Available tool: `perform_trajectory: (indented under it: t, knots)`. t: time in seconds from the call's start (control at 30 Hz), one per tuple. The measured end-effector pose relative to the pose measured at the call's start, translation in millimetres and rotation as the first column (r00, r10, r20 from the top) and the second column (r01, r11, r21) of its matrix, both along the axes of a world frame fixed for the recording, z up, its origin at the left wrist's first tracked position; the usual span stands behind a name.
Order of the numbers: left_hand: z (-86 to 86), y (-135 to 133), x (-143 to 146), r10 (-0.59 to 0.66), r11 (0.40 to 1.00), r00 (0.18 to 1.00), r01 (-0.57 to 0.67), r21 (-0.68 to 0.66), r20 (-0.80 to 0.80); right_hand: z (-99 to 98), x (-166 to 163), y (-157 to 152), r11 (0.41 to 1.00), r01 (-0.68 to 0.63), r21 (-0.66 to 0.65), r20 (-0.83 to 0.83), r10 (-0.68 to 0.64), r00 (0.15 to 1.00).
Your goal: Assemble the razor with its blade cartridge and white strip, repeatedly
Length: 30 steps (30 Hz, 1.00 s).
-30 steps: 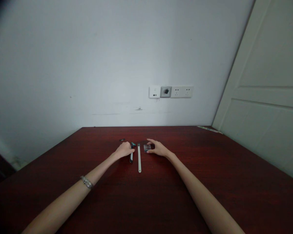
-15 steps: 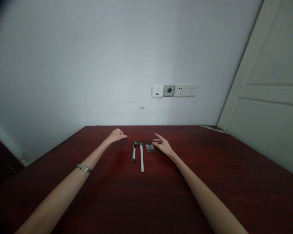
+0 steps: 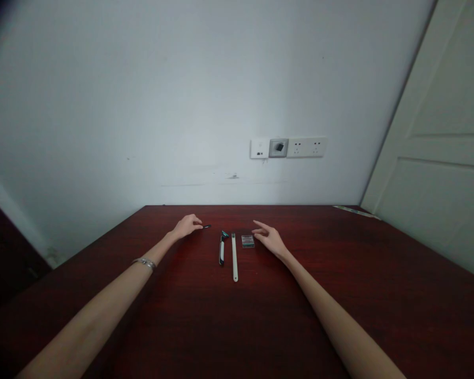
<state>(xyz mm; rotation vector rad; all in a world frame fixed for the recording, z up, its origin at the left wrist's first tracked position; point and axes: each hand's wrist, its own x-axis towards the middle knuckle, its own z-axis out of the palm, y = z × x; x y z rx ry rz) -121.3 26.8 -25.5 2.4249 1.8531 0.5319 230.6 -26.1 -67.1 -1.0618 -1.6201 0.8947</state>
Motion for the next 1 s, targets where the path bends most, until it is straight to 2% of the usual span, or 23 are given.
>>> perform_trajectory:
  t: [0.17, 0.37, 0.6, 0.8, 0.9, 1.0]
  knots:
    - [-5.8, 2.8, 2.7, -0.064, 0.998, 0.998, 0.064, 0.002, -0.006, 1.2, -0.9, -1.2, 1.0, 0.004, -0.017, -0.006, -0.004, 1.0]
    - [-9.0, 2.7, 6.1, -0.084, 0.996, 0.996, 0.084, 0.022, 0.008, 2.4, -2.3, -3.1, 1.0, 0.018, -0.016, -0.013, -0.018, 1.0]
    - [-7.9, 3.1, 6.5, -0.149, 0.989, 0.989, 0.149, 0.016, 0.019, 2.7, -1.4, -2.9, 1.0, 0.015, -0.015, 0.003, -0.015, 1.0]
    - [-9.0, 4.4, 8.2, -0.136, 0.99, 0.989, 0.133, 0.052, 0.05, 1.3, -0.2, -0.9, 1.0, 0.028, -0.012, 0.018, -0.028, 0.999]
    - [-3.1, 5.9, 13.0, -0.142, 0.987, 0.988, 0.136, 0.09, 0.062, 1.6, -0.3, -0.6, 0.999, 0.037, -0.007, 0.022, -0.037, 0.999]
    - [13.8, 6.4, 20.5, -0.14, 0.987, 0.982, 0.129, 0.094, 0.129, 2.9, -1.1, -2.1, 0.999, 0.05, 0.01, 0.033, -0.051, 0.998]
